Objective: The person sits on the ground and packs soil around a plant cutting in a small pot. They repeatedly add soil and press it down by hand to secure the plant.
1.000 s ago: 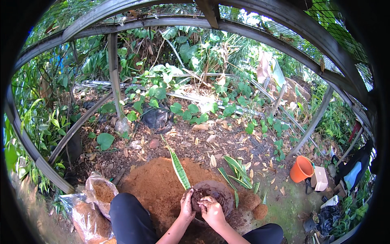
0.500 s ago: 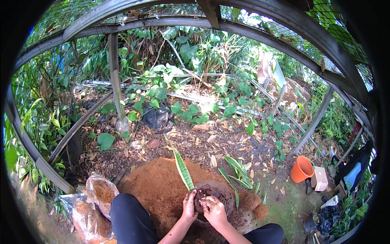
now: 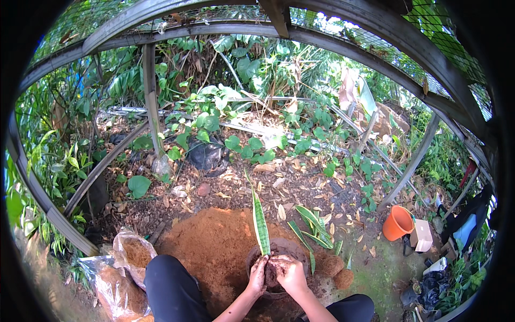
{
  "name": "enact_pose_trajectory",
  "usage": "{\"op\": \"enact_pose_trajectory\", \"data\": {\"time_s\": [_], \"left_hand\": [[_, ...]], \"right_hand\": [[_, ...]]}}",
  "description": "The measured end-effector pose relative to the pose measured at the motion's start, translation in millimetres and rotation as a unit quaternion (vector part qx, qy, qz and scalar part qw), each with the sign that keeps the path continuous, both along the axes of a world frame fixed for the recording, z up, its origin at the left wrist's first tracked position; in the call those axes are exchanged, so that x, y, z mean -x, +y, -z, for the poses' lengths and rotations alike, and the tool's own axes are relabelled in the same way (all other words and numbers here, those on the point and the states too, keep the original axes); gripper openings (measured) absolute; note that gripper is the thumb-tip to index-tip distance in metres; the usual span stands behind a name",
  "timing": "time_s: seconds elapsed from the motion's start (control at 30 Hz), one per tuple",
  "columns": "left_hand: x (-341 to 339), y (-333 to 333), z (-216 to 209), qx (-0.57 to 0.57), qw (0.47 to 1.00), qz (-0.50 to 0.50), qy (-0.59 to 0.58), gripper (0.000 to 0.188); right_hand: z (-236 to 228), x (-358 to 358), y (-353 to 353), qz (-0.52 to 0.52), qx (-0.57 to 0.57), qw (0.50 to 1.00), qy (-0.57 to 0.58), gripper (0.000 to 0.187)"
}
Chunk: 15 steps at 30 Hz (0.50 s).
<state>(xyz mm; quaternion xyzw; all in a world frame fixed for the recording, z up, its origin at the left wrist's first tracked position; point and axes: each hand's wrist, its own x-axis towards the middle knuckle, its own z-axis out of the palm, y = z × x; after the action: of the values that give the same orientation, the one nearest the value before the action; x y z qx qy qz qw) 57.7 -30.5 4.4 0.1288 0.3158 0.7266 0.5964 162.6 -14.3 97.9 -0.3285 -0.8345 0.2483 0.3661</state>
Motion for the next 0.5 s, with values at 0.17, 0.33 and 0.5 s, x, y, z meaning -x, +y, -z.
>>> {"op": "enact_pose_trajectory", "data": {"time_s": [0.17,0.33,0.5], "left_hand": [[-2,-1,-1,0.004,1.0,0.018,0.02,0.039],[6,-1,-8,-0.008,0.999,0.021,-0.036,0.038],[17,2,-4,-0.023,0.998,0.007,-0.062,0.042]], "right_hand": [[-1,-2,5,0.009,-0.008,1.0,-0.012,0.028],[-2,0,-5,-0.014,-0.031,0.999,0.007,0.028],[-1,10,-19,-0.035,-0.103,0.994,-0.018,0.031]]}}
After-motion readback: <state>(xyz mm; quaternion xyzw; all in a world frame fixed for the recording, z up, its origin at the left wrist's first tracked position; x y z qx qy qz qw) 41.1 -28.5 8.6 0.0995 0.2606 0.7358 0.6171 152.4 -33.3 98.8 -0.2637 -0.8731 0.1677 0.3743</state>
